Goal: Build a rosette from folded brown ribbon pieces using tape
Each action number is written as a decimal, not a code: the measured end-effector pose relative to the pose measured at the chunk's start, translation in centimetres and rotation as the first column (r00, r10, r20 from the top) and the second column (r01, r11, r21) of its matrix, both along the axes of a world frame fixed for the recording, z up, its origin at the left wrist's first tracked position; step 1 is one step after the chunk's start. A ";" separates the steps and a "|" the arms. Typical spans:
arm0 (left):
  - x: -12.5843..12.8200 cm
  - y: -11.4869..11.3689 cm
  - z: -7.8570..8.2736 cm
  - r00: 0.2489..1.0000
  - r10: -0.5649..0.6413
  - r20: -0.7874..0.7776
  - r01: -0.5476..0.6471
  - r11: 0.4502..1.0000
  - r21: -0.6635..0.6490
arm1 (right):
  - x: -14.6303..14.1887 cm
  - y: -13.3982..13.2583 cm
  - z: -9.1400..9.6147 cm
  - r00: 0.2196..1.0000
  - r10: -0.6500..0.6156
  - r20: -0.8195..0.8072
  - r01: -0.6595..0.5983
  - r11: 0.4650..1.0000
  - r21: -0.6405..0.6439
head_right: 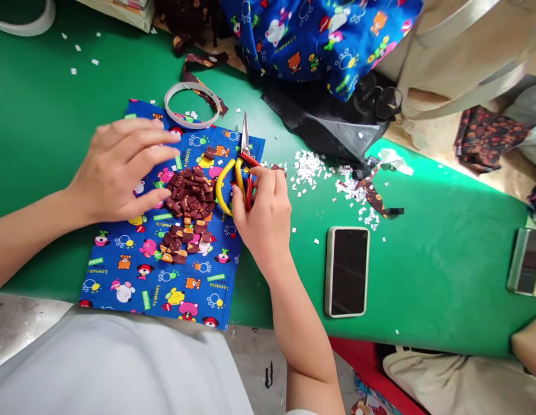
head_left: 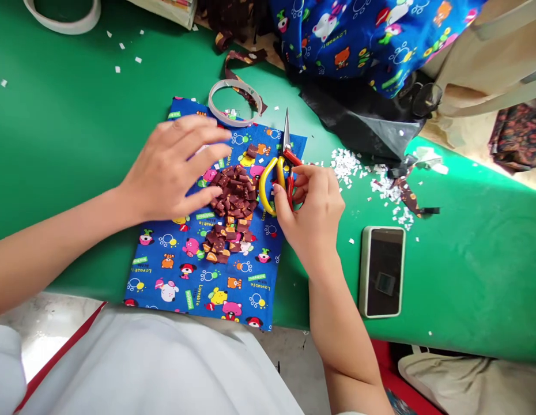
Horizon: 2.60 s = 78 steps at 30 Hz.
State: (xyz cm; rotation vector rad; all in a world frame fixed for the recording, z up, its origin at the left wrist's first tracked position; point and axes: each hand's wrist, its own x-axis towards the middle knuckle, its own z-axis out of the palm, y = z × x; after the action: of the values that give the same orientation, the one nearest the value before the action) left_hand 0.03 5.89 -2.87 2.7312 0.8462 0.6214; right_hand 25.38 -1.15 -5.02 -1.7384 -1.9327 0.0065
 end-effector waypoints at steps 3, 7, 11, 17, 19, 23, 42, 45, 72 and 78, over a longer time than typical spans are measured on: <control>-0.6 1.8 -0.2 0.993 0.059 -0.107 -0.069 0.992 -0.101 | -0.1 0.0 -0.1 1.000 0.009 0.012 -0.009 1.000 0.001; -0.5 3.2 -0.2 0.986 0.010 -0.167 -0.025 0.996 -0.088 | -0.3 -0.1 -0.2 1.000 -0.008 0.019 0.008 1.000 -0.014; 0.0 3.8 0.0 0.978 -0.004 -0.209 -0.027 0.989 -0.146 | -0.6 -0.2 -0.1 0.998 -0.037 0.046 0.038 0.999 -0.024; 0.1 4.1 0.1 0.969 0.126 -0.213 -0.166 0.970 -0.180 | -0.4 -0.5 0.0 0.999 -0.037 0.013 0.038 0.998 -0.050; -0.1 4.0 0.1 0.967 0.183 -0.174 -0.214 0.961 -0.175 | -0.2 -0.6 0.1 0.999 -0.034 -0.033 0.031 0.996 -0.085; -0.2 3.0 0.3 0.968 0.236 0.090 -0.233 0.972 -0.039 | 0.1 -0.5 0.2 0.992 -0.043 -0.122 0.025 0.989 -0.143; 1.1 -1.2 0.5 0.779 0.362 0.512 -0.008 0.822 -0.569 | -1.0 -0.7 1.1 0.975 0.013 -0.222 0.032 0.979 0.201; 1.1 -1.3 0.5 0.797 0.368 0.479 -0.014 0.804 -0.594 | -1.0 -0.7 1.0 0.989 0.059 -0.132 -0.029 0.976 0.216; 1.2 -1.4 -0.1 0.770 0.178 0.613 0.060 0.936 -0.346 | -1.3 -0.7 1.5 0.950 0.313 0.018 -0.309 0.922 0.234; 1.0 -1.5 -0.3 0.774 0.177 0.608 0.068 0.932 -0.357 | -1.3 -0.7 1.4 0.943 0.333 -0.005 -0.324 0.922 0.213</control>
State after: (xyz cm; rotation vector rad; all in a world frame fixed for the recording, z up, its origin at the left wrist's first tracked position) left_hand 1.03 4.34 -3.19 1.9561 0.7627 1.1780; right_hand 24.05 -1.85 -3.64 -1.2551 -2.0904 -0.0389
